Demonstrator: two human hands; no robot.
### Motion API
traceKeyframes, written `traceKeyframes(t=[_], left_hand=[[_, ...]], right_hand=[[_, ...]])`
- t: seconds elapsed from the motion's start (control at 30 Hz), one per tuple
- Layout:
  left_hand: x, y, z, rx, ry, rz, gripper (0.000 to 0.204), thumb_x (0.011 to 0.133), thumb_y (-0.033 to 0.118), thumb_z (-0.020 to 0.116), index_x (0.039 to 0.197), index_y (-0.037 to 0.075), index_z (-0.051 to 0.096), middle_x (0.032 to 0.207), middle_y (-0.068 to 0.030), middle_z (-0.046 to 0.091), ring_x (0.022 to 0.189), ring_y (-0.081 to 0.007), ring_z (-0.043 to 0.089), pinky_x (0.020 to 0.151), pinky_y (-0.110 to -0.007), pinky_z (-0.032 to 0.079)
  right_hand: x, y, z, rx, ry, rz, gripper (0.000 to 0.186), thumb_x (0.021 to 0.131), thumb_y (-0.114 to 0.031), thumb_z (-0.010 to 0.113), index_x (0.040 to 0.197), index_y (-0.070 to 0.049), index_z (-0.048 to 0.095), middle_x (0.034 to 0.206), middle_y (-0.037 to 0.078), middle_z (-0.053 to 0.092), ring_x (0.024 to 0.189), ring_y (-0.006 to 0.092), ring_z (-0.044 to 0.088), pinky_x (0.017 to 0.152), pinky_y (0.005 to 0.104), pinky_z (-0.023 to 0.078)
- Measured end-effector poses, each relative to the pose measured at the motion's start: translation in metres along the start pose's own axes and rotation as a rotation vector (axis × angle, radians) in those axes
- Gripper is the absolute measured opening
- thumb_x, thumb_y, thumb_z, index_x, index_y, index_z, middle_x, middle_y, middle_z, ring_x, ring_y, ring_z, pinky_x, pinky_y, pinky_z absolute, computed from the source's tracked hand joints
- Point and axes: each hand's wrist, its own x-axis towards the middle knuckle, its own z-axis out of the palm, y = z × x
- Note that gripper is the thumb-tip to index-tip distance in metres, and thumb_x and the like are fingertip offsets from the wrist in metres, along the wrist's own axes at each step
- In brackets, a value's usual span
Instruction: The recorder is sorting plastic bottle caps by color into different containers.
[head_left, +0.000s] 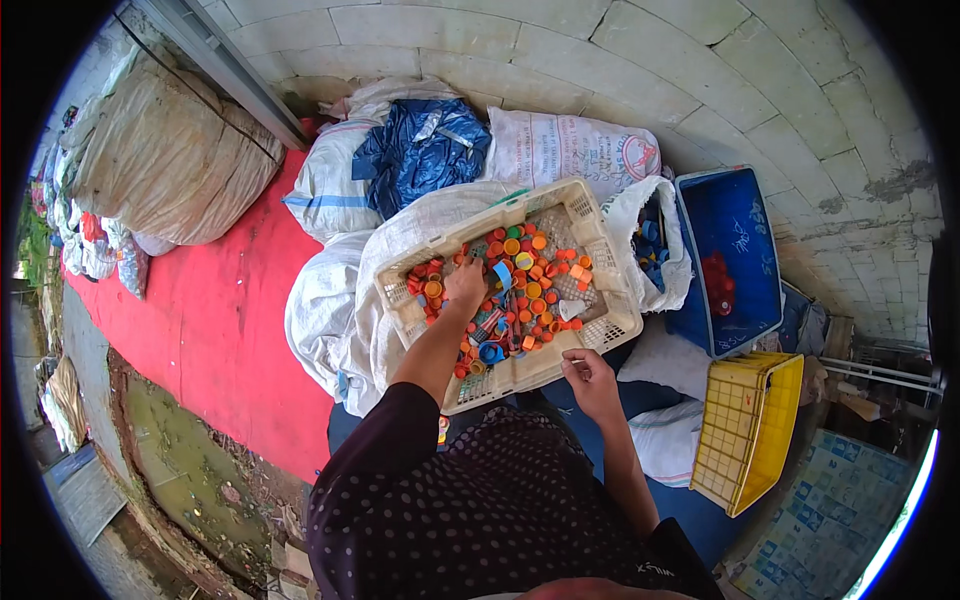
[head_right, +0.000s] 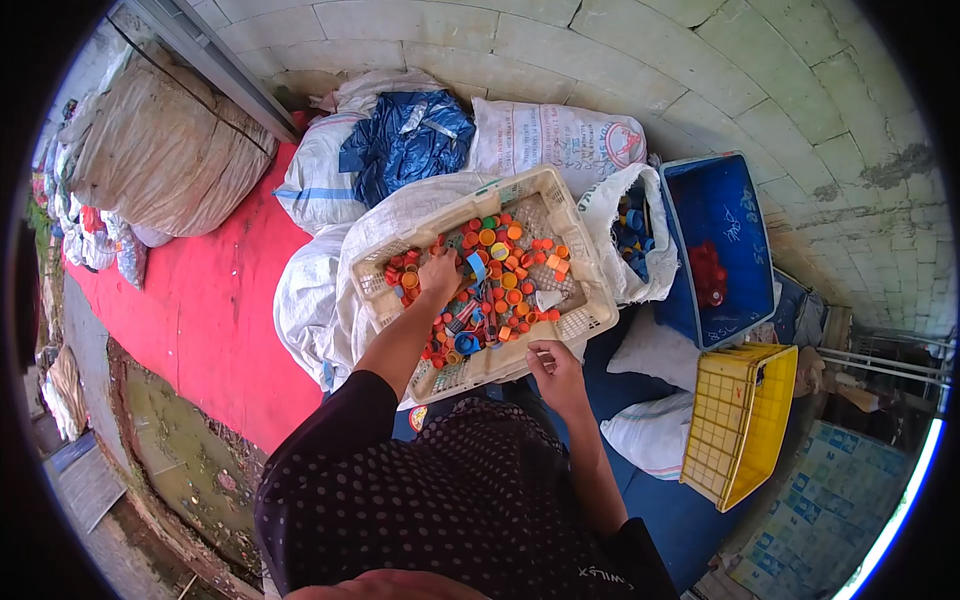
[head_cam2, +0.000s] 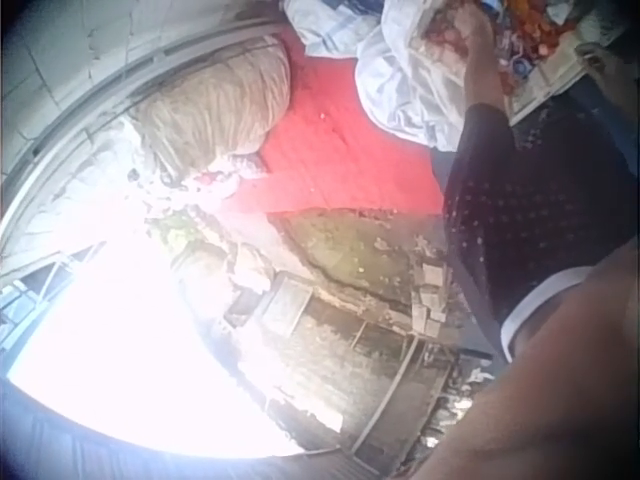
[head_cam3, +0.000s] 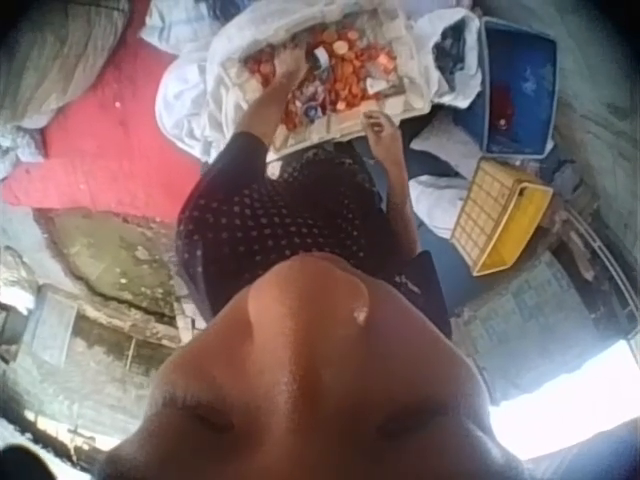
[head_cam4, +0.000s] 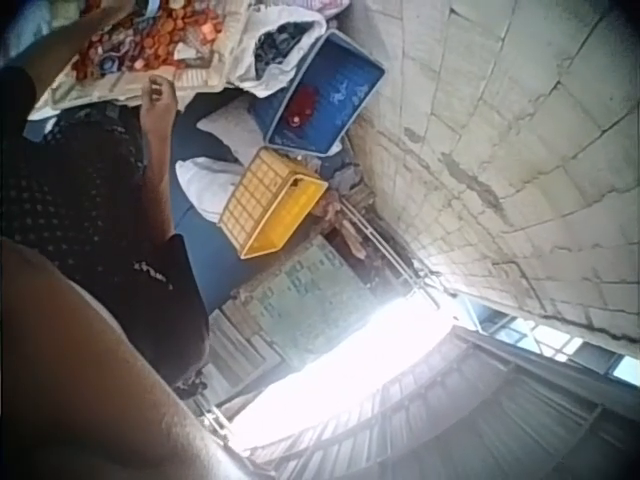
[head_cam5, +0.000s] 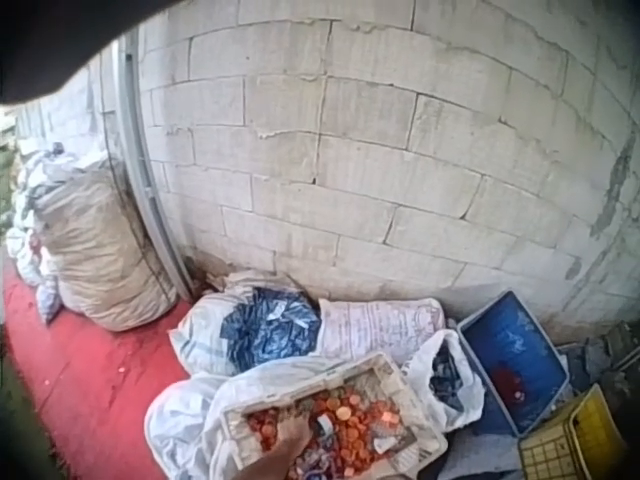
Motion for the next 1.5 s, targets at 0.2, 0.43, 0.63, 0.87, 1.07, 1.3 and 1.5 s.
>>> traceKeyframes(t=[0.2,0.43,0.63,0.87,1.07,1.3,1.5], left_hand=[[-0.054,0.031,-0.038,-0.560,0.083,-0.177,0.046,0.076,0.036,0.075,0.114,0.012,0.064,0.103,-0.0118,0.069,0.089,-0.0307,0.068,0.075,-0.041,0.053],[-0.140,0.078,-0.090,-1.129,0.008,-0.068,0.039,0.085,0.021,0.075,0.120,0.006,0.066,0.071,-0.0002,0.064,0.063,-0.0041,0.052,0.055,-0.022,0.042],[-0.174,0.100,-0.117,-1.051,0.231,0.116,0.042,0.082,0.015,0.076,0.121,0.007,0.065,0.090,-0.0047,0.067,0.073,-0.0092,0.056,0.064,-0.025,0.046],[-0.206,0.113,-0.167,-0.804,0.429,0.353,0.033,0.080,0.015,0.076,0.112,0.006,0.070,0.107,-0.0110,0.066,0.098,-0.0255,0.064,0.086,-0.035,0.050],[-0.232,0.121,-0.172,-0.632,0.528,0.393,0.031,0.078,0.014,0.075,0.108,0.008,0.072,0.102,-0.0094,0.067,0.093,-0.0244,0.063,0.082,-0.035,0.050],[-0.247,0.118,-0.170,-0.284,0.689,0.373,0.031,0.072,0.016,0.079,0.102,0.012,0.073,0.089,-0.0047,0.070,0.078,-0.0224,0.064,0.070,-0.033,0.050],[-0.244,0.113,-0.158,-0.248,0.710,0.448,0.031,0.067,0.015,0.077,0.097,0.010,0.071,0.081,-0.0041,0.068,0.070,-0.0197,0.061,0.064,-0.034,0.050]], right_hand=[[0.009,-0.010,-0.004,-0.093,-0.059,-0.103,0.021,0.091,-0.017,0.066,0.105,-0.002,0.064,0.099,0.008,0.068,0.080,0.0154,0.066,0.068,0.0284,0.053],[0.048,-0.008,0.003,0.038,-0.222,-0.084,0.028,0.092,-0.019,0.066,0.115,-0.003,0.061,0.102,0.008,0.067,0.083,0.0132,0.065,0.069,0.0268,0.053],[0.066,-0.033,0.004,0.456,-0.511,-0.021,0.035,0.097,-0.022,0.059,0.123,0.000,0.054,0.103,0.008,0.065,0.089,0.0109,0.065,0.071,0.0254,0.054],[0.066,-0.040,-0.024,0.810,-0.887,0.125,0.036,0.093,-0.016,0.056,0.126,-0.002,0.050,0.102,0.007,0.062,0.089,0.0155,0.065,0.078,0.0289,0.053],[0.071,-0.043,-0.030,0.694,-1.148,-0.002,0.040,0.091,-0.016,0.054,0.127,0.000,0.048,0.103,0.008,0.062,0.089,0.0171,0.065,0.082,0.0294,0.052],[0.062,-0.035,-0.013,0.589,-1.005,-0.035,0.033,0.091,-0.013,0.058,0.120,0.001,0.056,0.105,0.006,0.063,0.089,0.0140,0.064,0.081,0.0280,0.052],[0.052,-0.010,0.001,0.584,-0.950,0.014,0.034,0.091,-0.013,0.058,0.121,0.002,0.057,0.105,0.005,0.063,0.092,0.0120,0.062,0.084,0.0282,0.051]])
